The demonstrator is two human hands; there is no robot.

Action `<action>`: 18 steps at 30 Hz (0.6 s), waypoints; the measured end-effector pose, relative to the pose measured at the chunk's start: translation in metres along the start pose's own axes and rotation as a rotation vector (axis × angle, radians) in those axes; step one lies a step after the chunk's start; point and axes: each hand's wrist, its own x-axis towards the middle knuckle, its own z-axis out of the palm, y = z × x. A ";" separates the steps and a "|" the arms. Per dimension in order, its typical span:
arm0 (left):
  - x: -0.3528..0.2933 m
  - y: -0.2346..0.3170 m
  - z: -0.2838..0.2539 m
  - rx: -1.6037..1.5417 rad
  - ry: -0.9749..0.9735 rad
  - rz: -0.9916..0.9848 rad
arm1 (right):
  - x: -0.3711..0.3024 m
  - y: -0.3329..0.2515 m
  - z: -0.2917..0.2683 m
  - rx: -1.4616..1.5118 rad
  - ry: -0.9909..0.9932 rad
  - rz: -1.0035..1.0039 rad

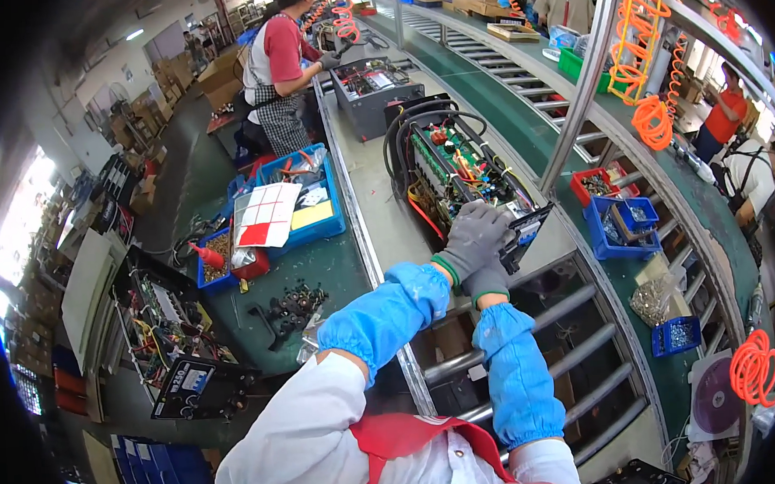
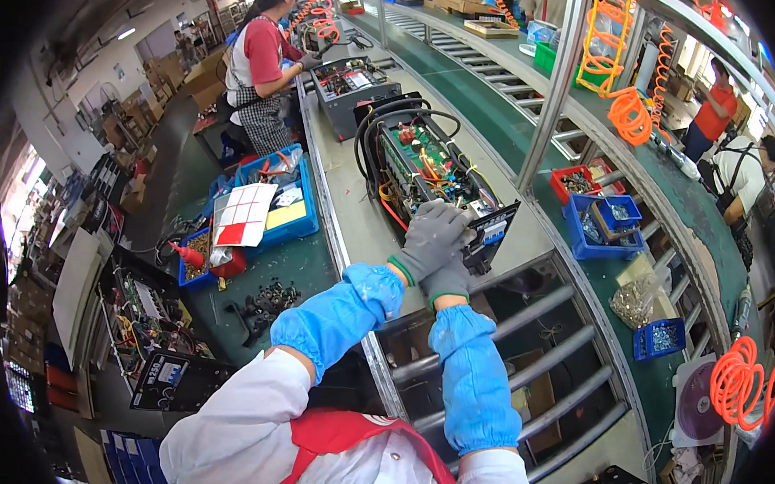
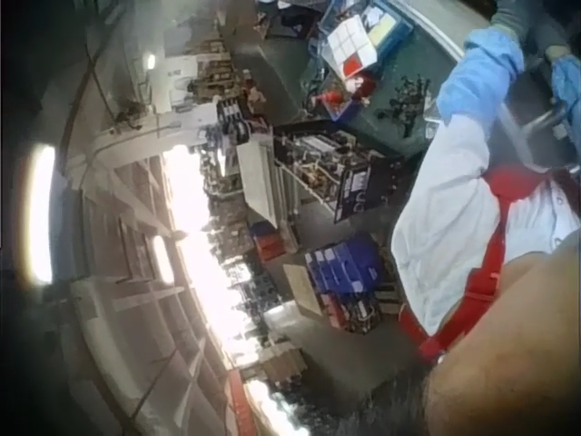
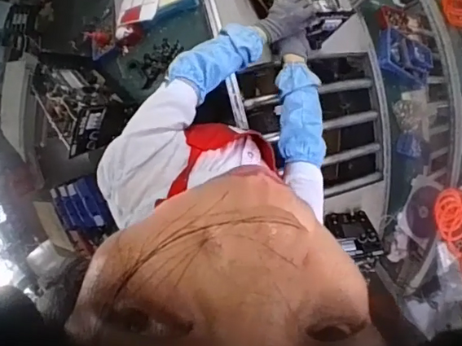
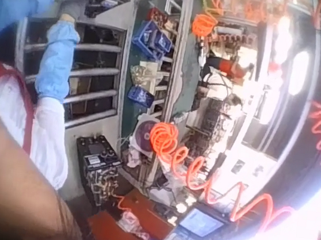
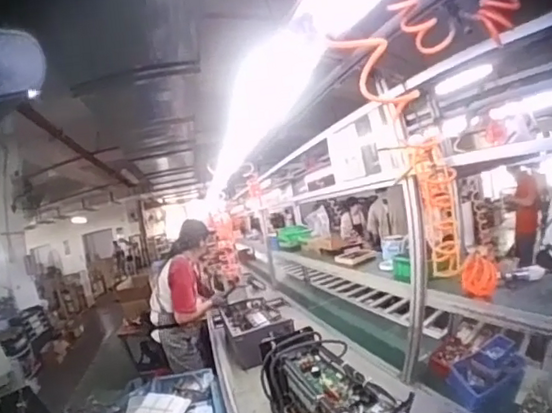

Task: The person assembles an electronic casing by securing a PCB assembly and a plastic component with screws using a pneumatic screwdriver.

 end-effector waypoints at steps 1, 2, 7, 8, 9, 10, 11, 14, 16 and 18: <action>-0.002 -0.014 0.001 0.015 -0.004 -0.007 | 0.005 -0.010 -0.003 0.008 -0.003 -0.015; -0.002 -0.025 -0.001 0.031 0.019 0.017 | 0.006 -0.024 -0.016 0.200 -0.029 0.173; 0.007 -0.068 0.009 0.086 0.026 0.058 | -0.024 -0.021 -0.003 0.579 0.128 0.446; 0.010 -0.078 0.011 0.108 0.010 0.040 | -0.037 -0.017 0.003 0.618 0.100 0.421; 0.012 -0.089 0.014 0.115 0.031 0.046 | -0.054 -0.012 0.009 0.655 0.073 0.400; 0.016 -0.102 0.016 0.127 0.068 0.063 | -0.067 -0.004 0.026 0.653 0.036 0.369; 0.019 -0.117 0.021 0.139 0.105 0.078 | -0.081 0.006 0.046 0.651 -0.001 0.339; 0.029 -0.154 0.028 0.136 0.080 0.051 | -0.141 0.016 0.081 0.781 -0.005 0.445; 0.030 -0.178 0.032 0.205 0.046 -0.008 | -0.187 0.001 0.064 0.801 -0.134 0.617; 0.033 -0.205 0.035 0.312 0.021 -0.054 | -0.240 -0.005 0.084 0.790 -0.070 0.626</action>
